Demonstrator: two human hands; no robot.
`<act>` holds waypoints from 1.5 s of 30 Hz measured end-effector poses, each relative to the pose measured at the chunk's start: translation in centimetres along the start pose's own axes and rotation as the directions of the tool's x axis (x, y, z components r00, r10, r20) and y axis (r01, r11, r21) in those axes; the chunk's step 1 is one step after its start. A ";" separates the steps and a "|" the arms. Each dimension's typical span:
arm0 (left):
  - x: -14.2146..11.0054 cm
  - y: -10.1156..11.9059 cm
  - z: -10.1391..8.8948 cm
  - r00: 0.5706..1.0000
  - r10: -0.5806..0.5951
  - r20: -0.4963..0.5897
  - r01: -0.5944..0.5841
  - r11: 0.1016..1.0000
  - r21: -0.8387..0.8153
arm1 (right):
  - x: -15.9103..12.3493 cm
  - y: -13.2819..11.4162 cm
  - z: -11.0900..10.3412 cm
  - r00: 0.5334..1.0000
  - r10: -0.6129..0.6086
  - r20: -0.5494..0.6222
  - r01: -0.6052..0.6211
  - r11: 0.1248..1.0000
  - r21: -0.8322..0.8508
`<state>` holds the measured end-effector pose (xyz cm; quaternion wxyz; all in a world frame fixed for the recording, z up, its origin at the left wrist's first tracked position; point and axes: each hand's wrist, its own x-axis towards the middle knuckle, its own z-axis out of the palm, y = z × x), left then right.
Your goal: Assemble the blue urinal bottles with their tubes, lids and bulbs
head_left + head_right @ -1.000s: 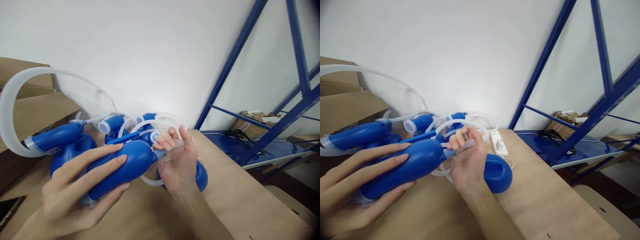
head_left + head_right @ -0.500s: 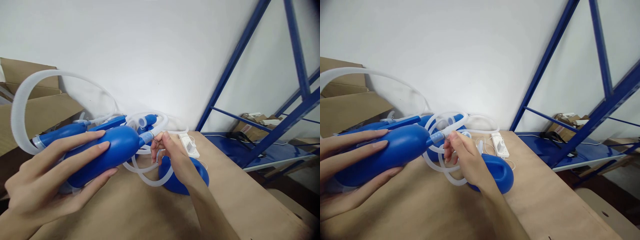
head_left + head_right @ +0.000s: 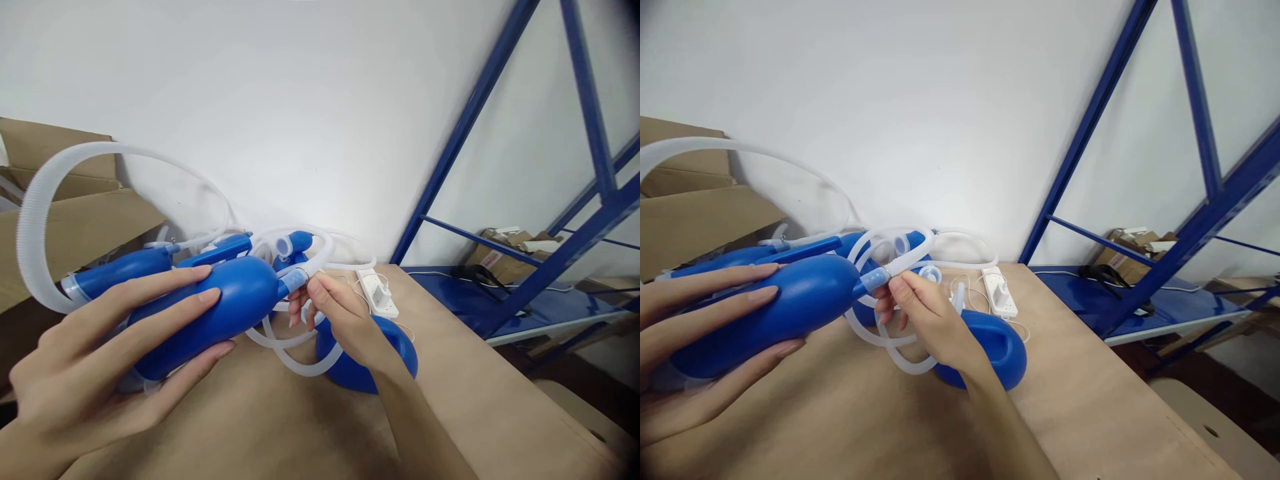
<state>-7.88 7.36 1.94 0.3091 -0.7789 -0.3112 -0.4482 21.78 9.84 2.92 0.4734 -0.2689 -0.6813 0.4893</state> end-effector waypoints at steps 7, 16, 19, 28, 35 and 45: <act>-0.2 -0.2 0.3 1.000 -0.002 -0.006 0.002 1.000 -0.012 | 0.3 0.9 -0.6 1.000 -0.019 0.020 0.019 0.999 0.027; -0.3 0.0 0.7 0.999 -0.033 -0.020 0.033 0.999 0.016 | 0.5 1.2 -1.4 0.991 0.011 0.131 -0.013 1.000 0.013; -0.4 -0.1 0.7 0.999 -0.038 -0.032 0.038 0.999 0.018 | 0.5 1.5 -1.5 0.989 0.012 0.145 -0.024 0.996 0.084; -0.2 0.2 1.0 0.997 -0.034 -0.064 0.035 0.999 0.011 | 0.4 1.3 -1.4 0.990 0.009 0.140 -0.010 1.000 0.004; 0.2 0.1 0.4 1.000 0.020 -0.003 -0.020 1.000 0.012 | 0.5 1.5 -1.1 0.982 -0.013 0.187 -0.002 0.997 0.081; 0.1 1.1 0.9 0.996 -0.058 -0.061 0.057 0.998 -0.021 | 0.4 1.4 -1.2 0.974 0.015 0.227 -0.033 0.997 0.075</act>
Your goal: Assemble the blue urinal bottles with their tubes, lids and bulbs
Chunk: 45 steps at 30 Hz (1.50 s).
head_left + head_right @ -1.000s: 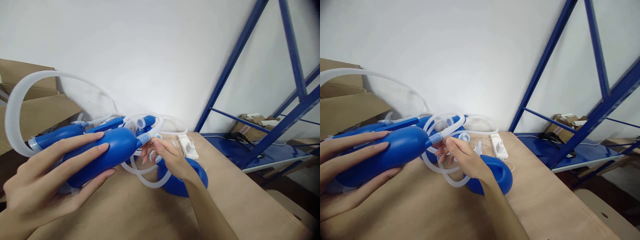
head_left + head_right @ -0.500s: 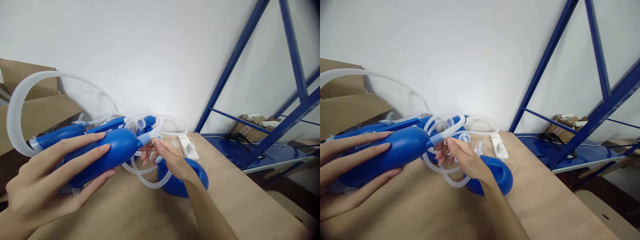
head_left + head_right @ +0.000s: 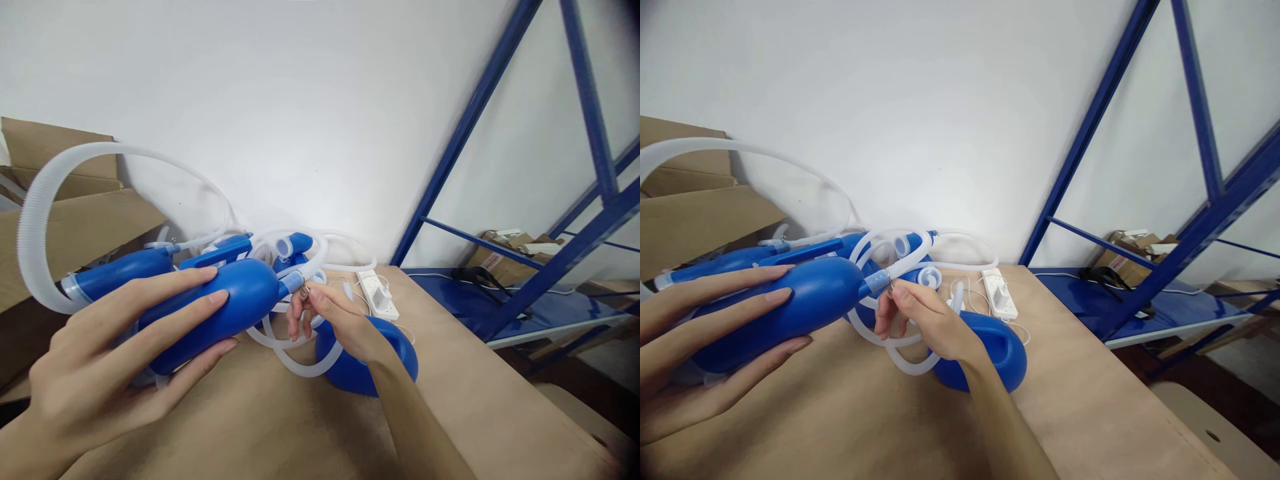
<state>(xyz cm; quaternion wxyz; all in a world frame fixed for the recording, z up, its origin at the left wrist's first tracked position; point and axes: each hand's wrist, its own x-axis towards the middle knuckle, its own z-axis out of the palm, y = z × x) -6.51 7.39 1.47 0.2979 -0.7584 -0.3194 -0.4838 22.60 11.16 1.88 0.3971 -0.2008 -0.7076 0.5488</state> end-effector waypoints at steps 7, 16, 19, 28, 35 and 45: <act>0.2 0.0 -0.2 1.000 0.003 0.021 -0.003 1.000 0.015 | 0.0 -0.1 0.2 0.998 0.051 -0.023 -0.051 0.998 -0.022; 0.3 -0.3 -0.1 0.999 0.042 0.023 -0.043 0.999 0.021 | 0.5 0.6 0.8 0.995 0.031 -0.099 -0.032 0.999 -0.006; 0.9 0.1 -0.1 0.998 0.066 0.002 -0.066 0.998 0.018 | 0.6 0.8 0.9 0.993 0.013 -0.117 -0.016 1.000 -0.018; 1.4 0.2 -0.4 0.996 0.089 0.023 -0.088 0.996 -0.005 | 0.9 1.2 1.4 0.980 -0.001 -0.197 0.000 1.000 -0.008; 1.2 0.1 -0.4 0.995 0.102 0.022 -0.102 0.995 0.001 | 1.3 1.4 2.2 0.962 0.018 -0.273 -0.004 0.999 0.052; 0.6 -0.5 -0.4 0.997 0.069 0.033 -0.068 0.997 -0.035 | 1.1 0.1 2.6 0.975 0.072 -0.211 -0.054 0.994 0.090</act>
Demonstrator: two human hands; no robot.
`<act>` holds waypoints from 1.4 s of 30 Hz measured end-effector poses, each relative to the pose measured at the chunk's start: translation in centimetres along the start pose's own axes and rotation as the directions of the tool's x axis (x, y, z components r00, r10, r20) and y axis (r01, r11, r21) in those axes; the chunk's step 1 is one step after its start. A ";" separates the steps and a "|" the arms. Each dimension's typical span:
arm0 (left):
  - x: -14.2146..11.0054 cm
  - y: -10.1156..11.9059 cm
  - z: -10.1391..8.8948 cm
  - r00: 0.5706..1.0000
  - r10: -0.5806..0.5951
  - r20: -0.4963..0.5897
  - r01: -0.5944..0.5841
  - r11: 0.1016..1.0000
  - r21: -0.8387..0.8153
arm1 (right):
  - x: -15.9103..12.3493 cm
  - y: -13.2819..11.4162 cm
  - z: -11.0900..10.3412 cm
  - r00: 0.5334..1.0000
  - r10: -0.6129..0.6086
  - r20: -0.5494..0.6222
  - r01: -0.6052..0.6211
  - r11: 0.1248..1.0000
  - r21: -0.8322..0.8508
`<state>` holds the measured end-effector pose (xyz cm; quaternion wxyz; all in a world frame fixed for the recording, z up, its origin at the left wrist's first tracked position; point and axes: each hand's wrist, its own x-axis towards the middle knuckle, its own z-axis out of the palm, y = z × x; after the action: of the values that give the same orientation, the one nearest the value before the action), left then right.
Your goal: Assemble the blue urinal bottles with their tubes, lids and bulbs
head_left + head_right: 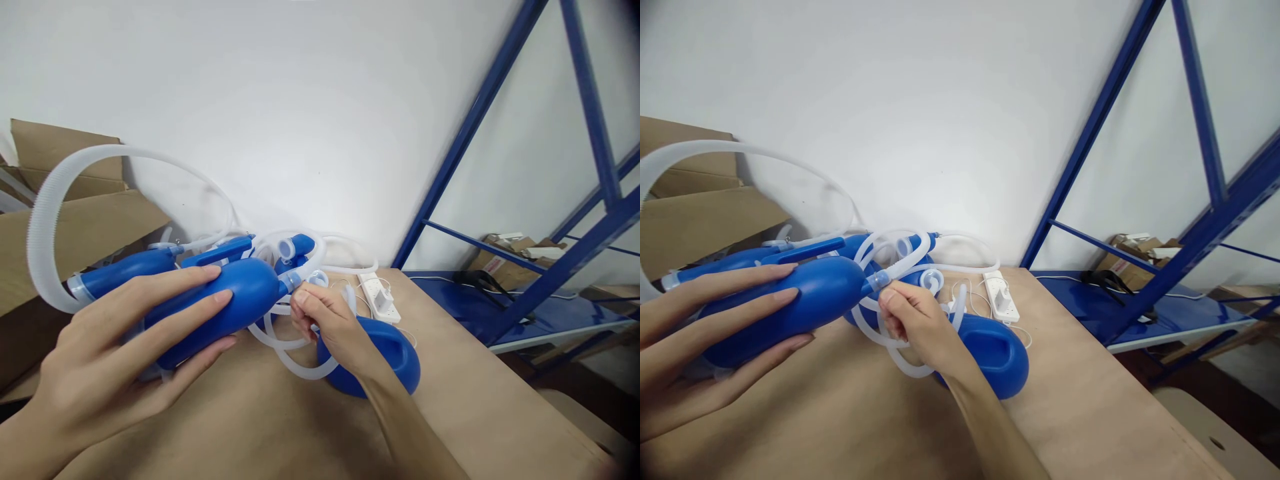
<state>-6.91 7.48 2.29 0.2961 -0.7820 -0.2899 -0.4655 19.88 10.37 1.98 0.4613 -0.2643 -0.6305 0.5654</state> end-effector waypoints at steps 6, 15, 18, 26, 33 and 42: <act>-0.5 -0.4 -0.5 1.000 -0.001 -0.006 0.002 1.000 0.031 | -0.6 -1.2 1.0 0.999 0.035 0.023 -0.036 0.999 0.035; -0.2 -0.5 -0.4 0.999 0.033 -0.009 -0.033 0.999 0.010 | -0.3 -0.8 0.8 1.000 0.005 0.000 -0.005 0.997 0.072; -0.2 -0.5 -0.4 0.999 0.041 -0.007 -0.041 0.999 0.007 | -0.2 -0.7 0.6 1.000 0.004 0.000 -0.004 0.998 0.059; -0.5 -0.7 -0.4 0.999 0.044 0.011 -0.044 0.999 -0.013 | -0.2 -0.3 0.1 1.000 0.004 0.020 -0.005 0.999 0.037; -0.4 0.9 -0.4 0.980 -0.198 0.033 0.200 0.976 -0.090 | 0.0 -0.6 -0.2 0.999 0.032 0.028 -0.032 0.999 -0.013; -0.6 0.0 0.2 0.993 -0.118 0.019 0.118 0.992 -0.041 | -0.5 -0.3 -0.4 0.996 0.089 0.002 -0.088 0.988 -0.127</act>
<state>-7.05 7.55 1.62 0.2490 -0.7735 -0.3283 -0.4816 20.52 10.11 2.07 0.4157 -0.3187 -0.6546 0.5451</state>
